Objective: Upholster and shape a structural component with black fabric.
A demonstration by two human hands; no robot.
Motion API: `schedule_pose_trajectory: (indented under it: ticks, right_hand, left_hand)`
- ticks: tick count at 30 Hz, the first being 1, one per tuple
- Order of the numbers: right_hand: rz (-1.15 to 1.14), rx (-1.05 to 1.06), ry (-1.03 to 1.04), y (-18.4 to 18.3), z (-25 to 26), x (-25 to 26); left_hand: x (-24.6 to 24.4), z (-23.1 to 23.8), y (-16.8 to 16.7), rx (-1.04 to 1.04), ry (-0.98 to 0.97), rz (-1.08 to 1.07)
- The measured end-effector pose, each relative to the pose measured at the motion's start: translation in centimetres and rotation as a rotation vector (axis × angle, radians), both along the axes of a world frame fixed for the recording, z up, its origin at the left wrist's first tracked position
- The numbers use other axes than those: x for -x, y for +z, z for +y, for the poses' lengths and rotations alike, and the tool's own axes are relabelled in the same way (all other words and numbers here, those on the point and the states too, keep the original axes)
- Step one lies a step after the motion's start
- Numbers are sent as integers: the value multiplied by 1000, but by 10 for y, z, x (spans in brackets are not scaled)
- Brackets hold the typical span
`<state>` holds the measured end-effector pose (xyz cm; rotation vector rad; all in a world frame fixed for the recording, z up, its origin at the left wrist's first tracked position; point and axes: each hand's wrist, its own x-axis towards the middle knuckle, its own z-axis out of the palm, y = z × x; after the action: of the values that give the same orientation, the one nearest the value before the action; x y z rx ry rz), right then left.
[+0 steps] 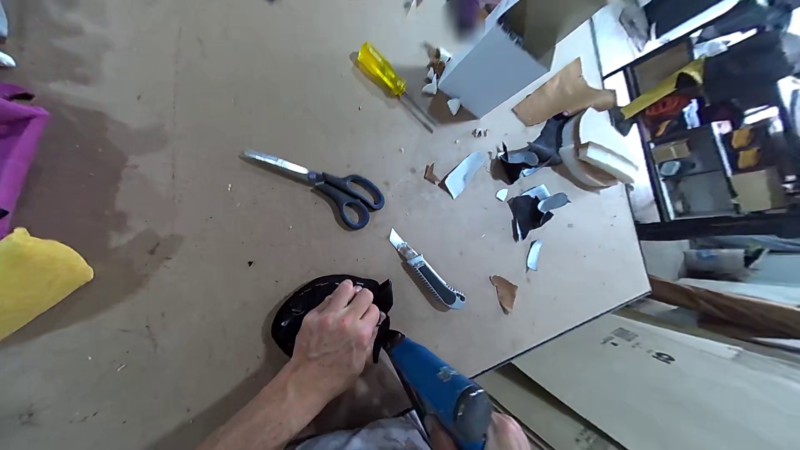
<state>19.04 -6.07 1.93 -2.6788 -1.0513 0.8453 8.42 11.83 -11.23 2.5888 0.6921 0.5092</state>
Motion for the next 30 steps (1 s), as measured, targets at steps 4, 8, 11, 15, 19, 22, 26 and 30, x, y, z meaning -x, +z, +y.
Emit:
schedule_pose_trajectory:
  ticks: [4, 8, 11, 15, 19, 22, 26, 30]
  right_hand:
    - [-238, -49, -131, 4, -32, -43]
    - [-528, -53, -64, -20, -34, -109]
    - [-531, -75, 4, -46, -22, -149]
    - [-401, -189, 201, -33, 15, -139]
    - [59, -187, 301, -48, 59, -84]
    - [45, -150, 326, -74, 87, -61]
    - [182, -79, 318, -81, 101, -55]
    - [357, -19, 260, -79, 99, -61]
  left_hand:
    - [9, 9, 3, 154, -38, -83]
    - [38, 10, 19, 201, -190, -9]
    - [51, -25, 15, 11, -193, -7]
    - [54, -68, -1, -209, -63, -114]
    - [59, -89, -15, -250, 100, -120]
    - [61, -95, -16, -215, 107, -110]
    - [61, -95, -4, -34, 195, -212]
    - [55, -88, 8, 89, 484, -300]
